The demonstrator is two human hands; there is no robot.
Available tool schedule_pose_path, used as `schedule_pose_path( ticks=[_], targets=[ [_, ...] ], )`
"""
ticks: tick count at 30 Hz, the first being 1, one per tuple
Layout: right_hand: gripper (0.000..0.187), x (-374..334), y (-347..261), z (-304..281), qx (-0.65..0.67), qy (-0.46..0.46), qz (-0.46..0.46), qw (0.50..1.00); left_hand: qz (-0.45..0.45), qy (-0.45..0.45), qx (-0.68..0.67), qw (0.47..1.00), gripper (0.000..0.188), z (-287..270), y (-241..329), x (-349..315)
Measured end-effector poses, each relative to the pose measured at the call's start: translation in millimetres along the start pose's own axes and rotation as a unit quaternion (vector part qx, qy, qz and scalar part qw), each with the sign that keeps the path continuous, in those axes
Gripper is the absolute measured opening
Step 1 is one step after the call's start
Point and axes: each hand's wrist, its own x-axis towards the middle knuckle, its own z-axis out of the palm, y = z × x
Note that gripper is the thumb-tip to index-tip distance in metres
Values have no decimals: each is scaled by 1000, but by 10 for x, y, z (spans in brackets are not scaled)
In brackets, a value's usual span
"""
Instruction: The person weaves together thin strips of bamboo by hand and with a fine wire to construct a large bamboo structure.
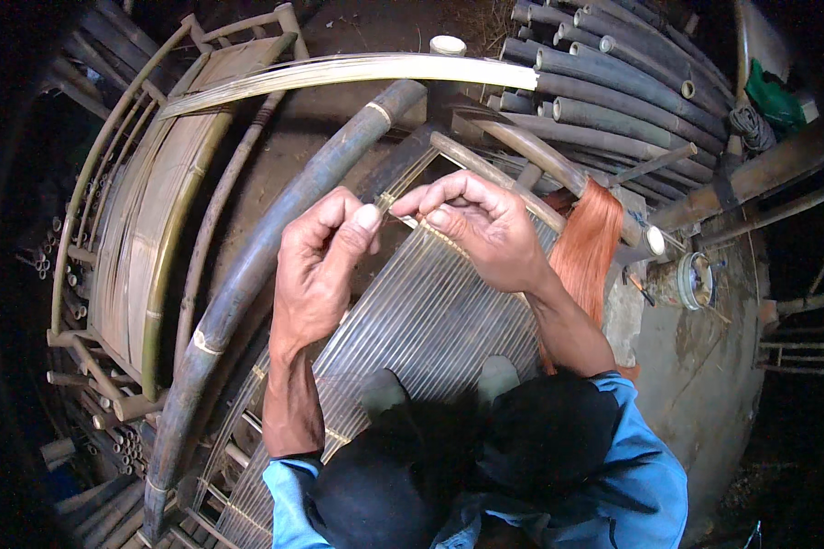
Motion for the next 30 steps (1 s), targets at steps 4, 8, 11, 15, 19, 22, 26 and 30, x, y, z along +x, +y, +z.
schedule_pose_path(
  ticks=[4,8,11,15,19,22,26,30],
  targets=[
    [10,-43,-176,70,23,-65,39,997,-23,41,-105,993,43,-26,96,-66],
    [9,-101,-270,101,-21,-97,55,994,-16,89,-106,990,56,-6,213,-145],
    [13,-225,-313,122,-44,-118,69,990,-22,130,-95,987,57,-27,222,-250],
    [41,-368,-416,236,-75,-114,101,985,3,87,38,995,53,-122,333,-517],
    [50,-571,-638,-535,-331,61,35,941,-126,-87,40,987,28,-353,340,-573],
    [50,-879,-1240,-1385,-326,197,47,923,-143,-117,71,980,24,-518,172,-556],
    [48,-1398,-1650,-2204,-351,283,86,888,-206,-126,42,969,21,-984,-9,-771],
    [46,-2034,-1583,-3102,-422,322,252,809,-266,-84,93,956,21,-1410,-175,-1099]
  ],
)
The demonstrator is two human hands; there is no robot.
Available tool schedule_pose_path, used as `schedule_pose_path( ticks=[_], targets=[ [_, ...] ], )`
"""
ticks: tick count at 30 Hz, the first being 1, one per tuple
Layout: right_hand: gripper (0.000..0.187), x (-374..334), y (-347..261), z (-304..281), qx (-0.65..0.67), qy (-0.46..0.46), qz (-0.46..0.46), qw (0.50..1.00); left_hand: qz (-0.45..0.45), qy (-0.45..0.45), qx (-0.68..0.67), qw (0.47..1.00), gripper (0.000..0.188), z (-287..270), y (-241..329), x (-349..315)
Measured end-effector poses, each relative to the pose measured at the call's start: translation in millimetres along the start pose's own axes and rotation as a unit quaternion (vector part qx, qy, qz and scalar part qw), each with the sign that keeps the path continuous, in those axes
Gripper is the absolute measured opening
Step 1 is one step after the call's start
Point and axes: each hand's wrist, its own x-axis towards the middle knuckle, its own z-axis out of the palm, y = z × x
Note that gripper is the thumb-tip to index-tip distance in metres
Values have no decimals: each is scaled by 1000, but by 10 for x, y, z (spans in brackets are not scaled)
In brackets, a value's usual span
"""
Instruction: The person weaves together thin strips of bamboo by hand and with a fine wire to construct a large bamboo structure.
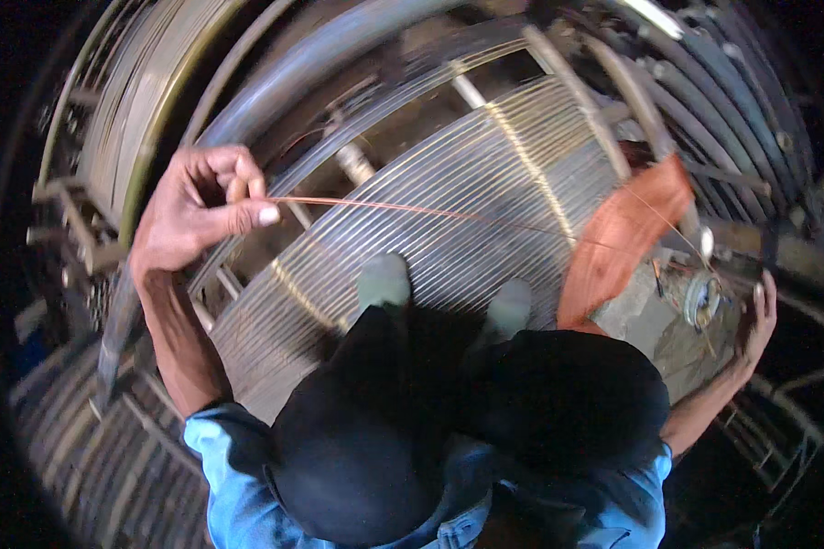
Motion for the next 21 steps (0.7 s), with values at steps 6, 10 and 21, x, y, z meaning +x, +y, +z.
schedule_pose_path(
  ticks=[6,10,21],
  targets=[
    [44,608,1234,-312,-356,-205,5,912,-134,89,26,987,24,-349,-278,-829],
    [66,638,188,1804,-188,-408,33,893,-212,126,-17,969,22,-115,-213,-1688],
    [52,-1373,-1192,5223,-40,-568,-476,670,-114,159,60,979,21,692,306,-2236]
  ],
)
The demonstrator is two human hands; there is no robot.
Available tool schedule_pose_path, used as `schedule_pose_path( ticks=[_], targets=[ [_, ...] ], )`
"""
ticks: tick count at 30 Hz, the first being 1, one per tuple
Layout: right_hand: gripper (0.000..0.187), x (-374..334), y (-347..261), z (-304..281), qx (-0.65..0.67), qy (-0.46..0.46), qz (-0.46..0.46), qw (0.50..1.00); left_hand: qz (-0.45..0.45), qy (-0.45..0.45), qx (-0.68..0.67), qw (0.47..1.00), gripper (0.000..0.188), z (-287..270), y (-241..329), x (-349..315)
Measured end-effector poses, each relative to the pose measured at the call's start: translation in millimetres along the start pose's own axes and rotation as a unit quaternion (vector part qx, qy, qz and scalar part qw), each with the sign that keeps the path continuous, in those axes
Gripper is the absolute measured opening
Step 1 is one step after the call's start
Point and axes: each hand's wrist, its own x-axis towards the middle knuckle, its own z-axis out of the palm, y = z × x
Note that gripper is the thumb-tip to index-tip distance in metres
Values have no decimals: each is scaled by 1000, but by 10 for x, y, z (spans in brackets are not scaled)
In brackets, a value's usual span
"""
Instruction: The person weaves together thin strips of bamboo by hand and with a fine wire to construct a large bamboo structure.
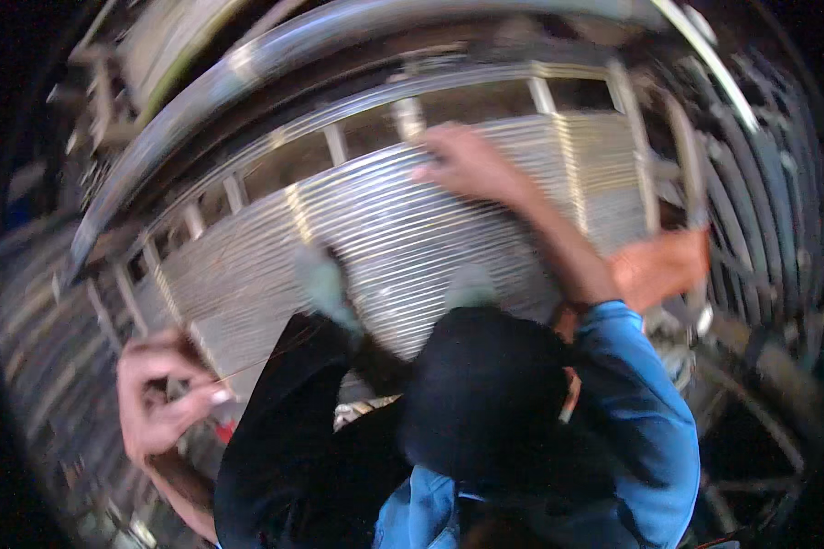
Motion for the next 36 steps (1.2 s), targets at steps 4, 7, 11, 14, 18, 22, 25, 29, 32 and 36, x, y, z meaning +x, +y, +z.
schedule_pose_path(
  ticks=[4,7,11,14,18,22,25,29,32,36],
  targets=[
    [55,-139,-639,719,516,-267,-3,814,-81,297,-28,951,26,-117,-617,-218],
    [52,-582,-796,827,613,-365,120,690,-176,344,-108,916,28,-411,-1162,-2],
    [47,-1434,-501,939,493,-188,71,846,-119,406,-96,901,22,-934,-1825,522],
    [44,-2101,-596,826,401,26,244,883,128,301,257,909,31,-1296,-2118,1138],
    [38,-2938,-1129,822,270,180,482,814,64,328,277,901,37,-1656,-2226,2263],
    [24,-3884,-1976,1225,368,326,659,570,215,264,437,833,47,-1397,-1910,2848],
    [37,-5182,-2808,1882,349,465,754,307,101,106,315,938,52,-1310,-2286,3049],
    [38,-5629,-4117,2225,96,140,939,300,278,33,453,847,51,-1460,-2455,3058],
    [39,-5459,-4155,2195,-46,44,942,329,232,48,441,866,59,-1356,-2328,3022],
    [35,-5197,-2940,2049,-154,224,839,472,88,74,294,949,73,-1193,-2253,3012]
  ],
)
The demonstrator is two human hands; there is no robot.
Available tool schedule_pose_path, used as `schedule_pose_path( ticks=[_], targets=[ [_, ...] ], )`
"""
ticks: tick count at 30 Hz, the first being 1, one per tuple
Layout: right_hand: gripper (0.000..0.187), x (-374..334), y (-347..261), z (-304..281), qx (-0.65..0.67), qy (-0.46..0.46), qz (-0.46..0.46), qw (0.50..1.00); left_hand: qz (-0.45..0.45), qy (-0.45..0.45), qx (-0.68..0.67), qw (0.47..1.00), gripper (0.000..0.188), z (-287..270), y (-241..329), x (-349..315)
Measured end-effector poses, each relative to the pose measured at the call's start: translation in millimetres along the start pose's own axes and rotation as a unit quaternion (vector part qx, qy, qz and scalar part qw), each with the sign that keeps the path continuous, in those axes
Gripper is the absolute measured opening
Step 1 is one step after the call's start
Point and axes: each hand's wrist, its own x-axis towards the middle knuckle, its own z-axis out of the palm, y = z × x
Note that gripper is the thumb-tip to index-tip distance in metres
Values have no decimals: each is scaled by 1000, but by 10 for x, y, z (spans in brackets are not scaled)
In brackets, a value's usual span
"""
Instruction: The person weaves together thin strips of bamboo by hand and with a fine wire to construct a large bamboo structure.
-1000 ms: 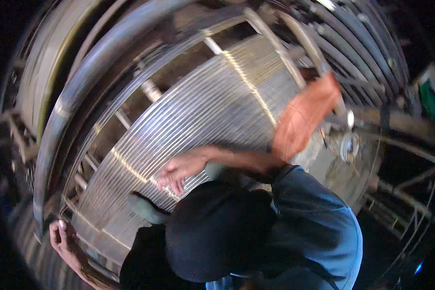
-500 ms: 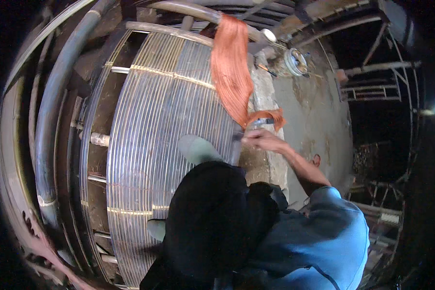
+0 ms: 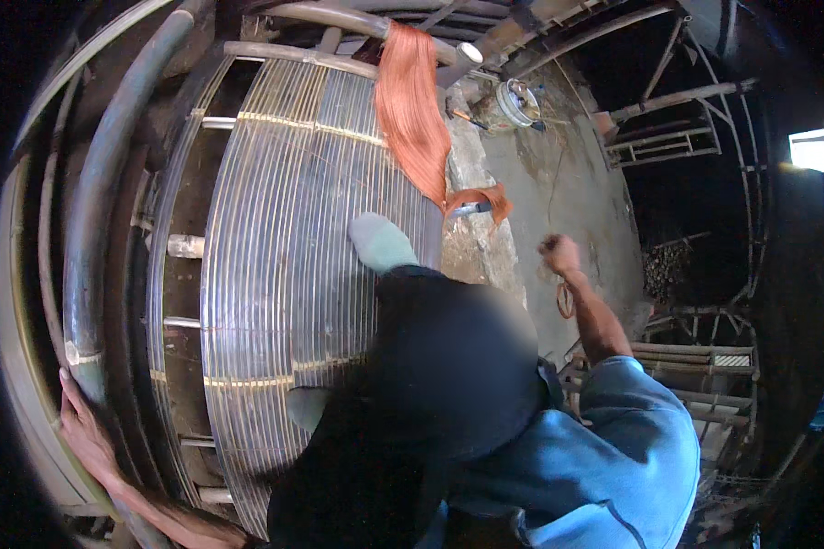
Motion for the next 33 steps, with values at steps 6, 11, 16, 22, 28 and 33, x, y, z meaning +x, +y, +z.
schedule_pose_path(
  ticks=[6,11,16,22,28,33],
  targets=[
    [28,812,-2462,202,91,76,-199,973,-11,6,-9,1000,81,-66,348,-132],
    [31,1117,-3017,481,98,152,-272,945,-119,69,-91,986,43,-108,480,-269],
    [21,1244,-3148,531,58,15,-229,971,244,388,82,885,12,109,920,-570],
    [17,395,-3176,289,215,114,-357,902,163,-129,-361,909,21,1672,3030,-905],
    [16,38,-3377,368,307,38,-385,870,55,-346,-451,821,34,3086,4182,-999],
    [19,628,-2997,313,312,168,-358,864,-4,-410,-483,774,24,3297,4485,-966]
  ],
)
